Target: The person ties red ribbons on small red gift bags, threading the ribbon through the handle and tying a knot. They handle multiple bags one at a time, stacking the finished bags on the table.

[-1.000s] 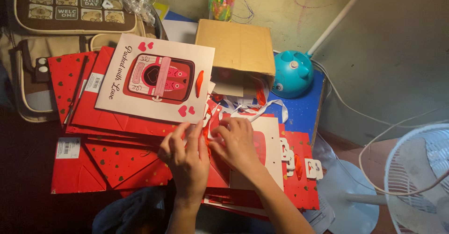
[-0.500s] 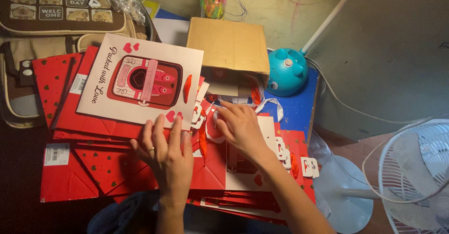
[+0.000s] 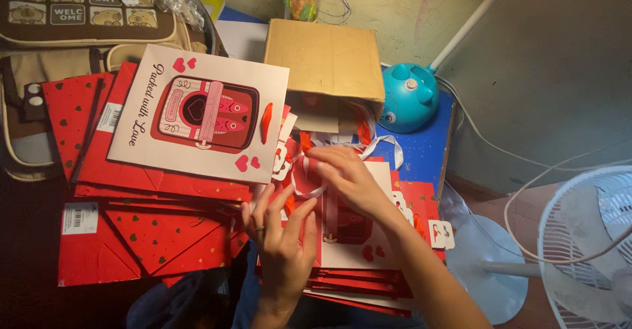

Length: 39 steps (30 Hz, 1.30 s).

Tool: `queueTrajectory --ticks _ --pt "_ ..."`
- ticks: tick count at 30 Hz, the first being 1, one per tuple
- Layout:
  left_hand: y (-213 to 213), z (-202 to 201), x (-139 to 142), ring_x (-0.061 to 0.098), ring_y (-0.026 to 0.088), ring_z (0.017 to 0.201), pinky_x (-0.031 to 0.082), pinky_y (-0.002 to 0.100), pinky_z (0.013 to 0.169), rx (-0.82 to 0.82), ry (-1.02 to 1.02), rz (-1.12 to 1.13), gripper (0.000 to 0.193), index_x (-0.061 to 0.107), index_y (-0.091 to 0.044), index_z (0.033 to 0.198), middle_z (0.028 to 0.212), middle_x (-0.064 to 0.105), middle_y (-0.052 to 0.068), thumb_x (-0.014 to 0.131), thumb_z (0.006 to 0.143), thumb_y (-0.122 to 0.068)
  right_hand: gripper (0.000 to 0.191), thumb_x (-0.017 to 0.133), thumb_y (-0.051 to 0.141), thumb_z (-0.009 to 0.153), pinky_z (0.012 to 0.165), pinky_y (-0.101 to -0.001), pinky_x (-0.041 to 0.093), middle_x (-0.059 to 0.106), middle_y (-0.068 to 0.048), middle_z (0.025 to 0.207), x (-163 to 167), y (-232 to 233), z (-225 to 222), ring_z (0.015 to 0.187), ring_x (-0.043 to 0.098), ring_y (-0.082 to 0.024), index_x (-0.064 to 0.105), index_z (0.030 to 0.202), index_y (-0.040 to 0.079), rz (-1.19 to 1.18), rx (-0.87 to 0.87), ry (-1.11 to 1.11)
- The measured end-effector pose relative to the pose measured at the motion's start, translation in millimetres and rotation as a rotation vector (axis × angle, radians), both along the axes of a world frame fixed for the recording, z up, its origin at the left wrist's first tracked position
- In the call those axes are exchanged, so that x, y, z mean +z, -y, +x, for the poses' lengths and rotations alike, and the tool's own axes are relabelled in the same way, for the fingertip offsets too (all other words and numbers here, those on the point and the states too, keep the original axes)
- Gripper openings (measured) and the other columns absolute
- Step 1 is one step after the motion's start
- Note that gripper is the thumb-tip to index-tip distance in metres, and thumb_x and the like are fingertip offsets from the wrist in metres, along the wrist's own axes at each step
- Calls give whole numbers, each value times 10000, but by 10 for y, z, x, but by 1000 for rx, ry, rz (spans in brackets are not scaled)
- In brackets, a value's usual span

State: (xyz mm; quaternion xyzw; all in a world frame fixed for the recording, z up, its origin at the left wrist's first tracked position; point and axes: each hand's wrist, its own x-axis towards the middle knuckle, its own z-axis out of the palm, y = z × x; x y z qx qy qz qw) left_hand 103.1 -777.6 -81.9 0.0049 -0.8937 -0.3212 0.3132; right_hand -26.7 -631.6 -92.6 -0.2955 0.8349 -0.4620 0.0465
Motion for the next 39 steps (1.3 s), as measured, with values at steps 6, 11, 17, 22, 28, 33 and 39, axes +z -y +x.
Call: queueTrajectory --ticks 6,11,17,22,28,33,39 --pt "-219 10 -15 610 292 1125 493 405 962 -175 58 299 235 732 -51 1149 1176 675 103 690 931 -130 397 537 216 1031 1160 -421 403 674 -155 1390 298 -661 621 1380 560 -277 683 1332 3 -244 12 301" --pt "-420 -60 -56 645 254 1059 537 344 869 -343 171 581 267 727 -3 1167 1174 695 115 597 1039 -199 368 622 202 985 1146 -438 401 687 -148 1362 265 -812 986 1320 590 -273 696 1305 36 -156 -80 204" --pt "-486 -147 -258 658 192 902 552 308 771 -326 189 611 252 720 29 1091 1062 722 101 717 937 -170 328 649 167 940 1228 -552 221 750 -108 1272 110 -871 1087 1281 626 -260 746 1234 61 -74 -35 143" --pt "-534 -182 -440 694 96 839 575 259 755 -477 391 1302 155 733 23 1068 985 725 88 682 965 -82 211 659 138 950 1233 -539 270 794 -84 1174 -24 -943 1119 1218 697 -243 804 1089 72 -77 -80 176" --pt "-636 -65 -406 722 101 818 580 251 740 -534 500 1361 181 754 25 1084 890 768 67 681 964 -90 233 623 87 961 942 -362 528 765 -100 1113 -87 -1009 1183 1036 700 -169 754 1145 28 -393 -405 398" --pt "-771 -26 -198 710 97 737 559 239 652 -540 576 1120 148 784 -24 1020 818 752 26 735 909 -109 166 696 22 995 722 -372 511 654 -149 1060 -197 -1000 1151 856 637 -209 767 1113 -73 -586 -425 496" --pt "-669 -136 -124 670 218 769 490 369 837 -632 262 429 128 774 -78 927 736 685 40 824 811 -95 163 594 131 1041 1013 -406 537 716 -132 1018 -301 -1212 952 987 685 -212 691 1052 0 -1024 -443 499"
